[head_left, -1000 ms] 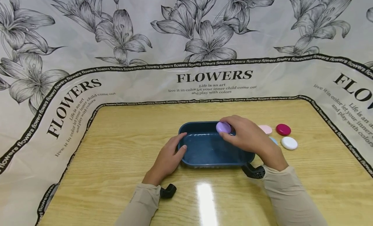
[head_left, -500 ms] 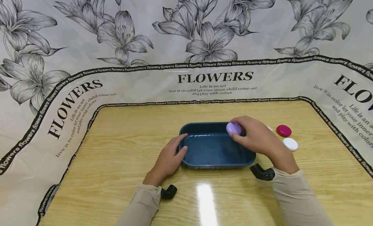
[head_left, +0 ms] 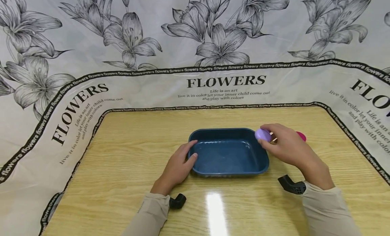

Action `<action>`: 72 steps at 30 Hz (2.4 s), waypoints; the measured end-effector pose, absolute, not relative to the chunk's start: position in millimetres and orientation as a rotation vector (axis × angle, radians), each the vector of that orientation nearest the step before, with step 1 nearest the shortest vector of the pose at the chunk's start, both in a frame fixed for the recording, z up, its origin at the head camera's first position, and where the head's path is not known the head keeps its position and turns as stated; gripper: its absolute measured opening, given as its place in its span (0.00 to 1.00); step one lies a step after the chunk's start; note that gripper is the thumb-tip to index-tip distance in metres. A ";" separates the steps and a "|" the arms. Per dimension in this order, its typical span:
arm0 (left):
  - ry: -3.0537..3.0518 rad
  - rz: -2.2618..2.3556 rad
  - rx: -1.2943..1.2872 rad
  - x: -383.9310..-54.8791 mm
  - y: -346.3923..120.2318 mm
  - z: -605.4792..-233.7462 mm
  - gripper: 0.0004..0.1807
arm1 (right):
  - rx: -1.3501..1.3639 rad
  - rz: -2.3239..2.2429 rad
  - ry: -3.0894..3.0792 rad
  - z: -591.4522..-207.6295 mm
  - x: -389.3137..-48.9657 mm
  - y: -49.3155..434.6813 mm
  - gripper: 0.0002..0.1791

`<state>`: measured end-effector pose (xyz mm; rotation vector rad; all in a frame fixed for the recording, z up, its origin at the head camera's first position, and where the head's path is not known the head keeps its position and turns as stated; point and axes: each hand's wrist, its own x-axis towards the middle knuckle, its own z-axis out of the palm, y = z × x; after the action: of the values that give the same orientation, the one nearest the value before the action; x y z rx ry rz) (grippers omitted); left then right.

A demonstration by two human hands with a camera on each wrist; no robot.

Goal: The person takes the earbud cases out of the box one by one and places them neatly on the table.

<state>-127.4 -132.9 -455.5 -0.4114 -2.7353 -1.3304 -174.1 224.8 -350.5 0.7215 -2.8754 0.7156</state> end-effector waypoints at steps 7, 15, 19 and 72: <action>-2.731 -1.343 -0.402 -127.5 -134.2 -456.0 0.27 | 0.678 0.763 -2.854 -354.6 -172.1 241.0 0.23; -2.717 -1.335 -0.428 -128.1 -131.8 -456.4 0.27 | 0.603 0.747 -2.958 -363.7 -164.1 270.2 0.28; -2.719 -1.335 -0.451 -129.5 -127.2 -454.8 0.27 | 0.581 0.675 -2.948 -369.4 -157.5 289.0 0.29; -2.747 -1.348 -0.421 -129.7 -133.2 -452.4 0.30 | 0.433 0.432 -3.118 -410.7 -123.9 355.4 0.27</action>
<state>-129.7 -133.2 -452.4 -0.4210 -2.7474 -1.3479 -123.9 355.4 -410.7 0.4327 -3.1179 0.4323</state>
